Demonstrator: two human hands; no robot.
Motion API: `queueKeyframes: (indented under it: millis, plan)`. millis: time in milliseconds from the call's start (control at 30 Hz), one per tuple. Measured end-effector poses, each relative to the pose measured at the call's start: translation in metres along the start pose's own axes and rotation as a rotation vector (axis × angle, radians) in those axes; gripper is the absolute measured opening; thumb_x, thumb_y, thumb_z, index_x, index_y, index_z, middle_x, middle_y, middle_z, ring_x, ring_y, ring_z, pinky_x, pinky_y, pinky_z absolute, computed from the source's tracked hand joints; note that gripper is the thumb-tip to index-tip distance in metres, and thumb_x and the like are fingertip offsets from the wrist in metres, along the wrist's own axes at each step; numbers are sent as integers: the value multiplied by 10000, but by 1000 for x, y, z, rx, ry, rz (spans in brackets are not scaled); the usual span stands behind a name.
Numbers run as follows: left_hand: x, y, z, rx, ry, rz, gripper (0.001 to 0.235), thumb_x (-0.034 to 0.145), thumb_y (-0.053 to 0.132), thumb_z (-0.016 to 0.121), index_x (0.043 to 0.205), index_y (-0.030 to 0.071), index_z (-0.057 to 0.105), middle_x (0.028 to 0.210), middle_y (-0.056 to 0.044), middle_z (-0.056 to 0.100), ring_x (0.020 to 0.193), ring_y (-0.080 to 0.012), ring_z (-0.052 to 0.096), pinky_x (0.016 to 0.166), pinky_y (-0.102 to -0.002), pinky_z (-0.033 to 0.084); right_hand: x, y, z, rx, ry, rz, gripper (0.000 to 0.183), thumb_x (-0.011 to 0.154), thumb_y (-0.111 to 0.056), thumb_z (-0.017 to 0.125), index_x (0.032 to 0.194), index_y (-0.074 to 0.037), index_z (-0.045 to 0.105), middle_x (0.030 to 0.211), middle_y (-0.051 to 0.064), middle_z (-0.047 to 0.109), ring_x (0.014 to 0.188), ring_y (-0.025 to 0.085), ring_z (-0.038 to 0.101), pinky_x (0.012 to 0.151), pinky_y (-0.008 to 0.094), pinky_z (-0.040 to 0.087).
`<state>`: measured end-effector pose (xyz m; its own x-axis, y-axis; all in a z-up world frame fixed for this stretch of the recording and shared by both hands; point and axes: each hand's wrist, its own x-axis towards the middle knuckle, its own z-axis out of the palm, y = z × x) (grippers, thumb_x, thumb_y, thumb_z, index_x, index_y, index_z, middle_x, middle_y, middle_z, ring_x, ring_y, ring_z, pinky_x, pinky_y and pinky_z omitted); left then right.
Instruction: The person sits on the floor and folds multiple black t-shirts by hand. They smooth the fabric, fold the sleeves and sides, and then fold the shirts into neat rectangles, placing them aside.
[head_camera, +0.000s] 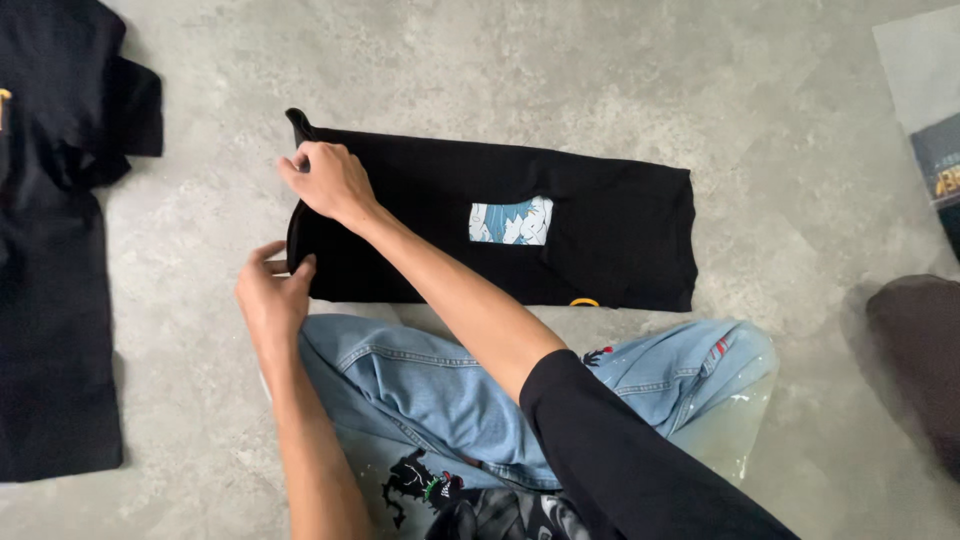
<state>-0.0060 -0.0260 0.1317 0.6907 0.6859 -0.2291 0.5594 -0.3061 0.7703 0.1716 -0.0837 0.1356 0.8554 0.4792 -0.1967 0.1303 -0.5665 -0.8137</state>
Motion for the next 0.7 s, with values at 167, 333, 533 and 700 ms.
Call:
queueKeyframes:
  millis: [167,333,533,700]
  plan:
    - [-47,44,17,197,239,305,254,836,85,787,1088,70,757,899,-135,668,725,-396,693,676,-511,544,15,15,5,60,44,114,314,780,-400,723,1022,-215,799,1074,149,807,1073,414,771,913,514,649]
    - [-93,108,42,196,213,417,393,845,72,707,1233,12,726,1054,-172,664,918,-400,649,812,-500,502,1,36,-63,91,189,-104,276,722,-127,660,911,-253,817,1005,-96,843,1044,153,785,955,286,563]
    - [-151,160,128,314,114,566,451,794,204,762,1242,167,719,1038,-85,617,966,-356,572,801,-499,468,-81,86,-219,194,209,10,655,1015,-83,634,1582,-265,361,1696,98,396,1494,473,455,990,409,546]
    - [-213,194,233,430,-265,611,451,834,301,821,1186,191,562,1045,-49,630,951,-321,688,818,-456,544,-164,153,-306,396,389,174,734,1014,-79,669,1631,-83,270,1362,373,632,1315,444,628,1050,482,584]
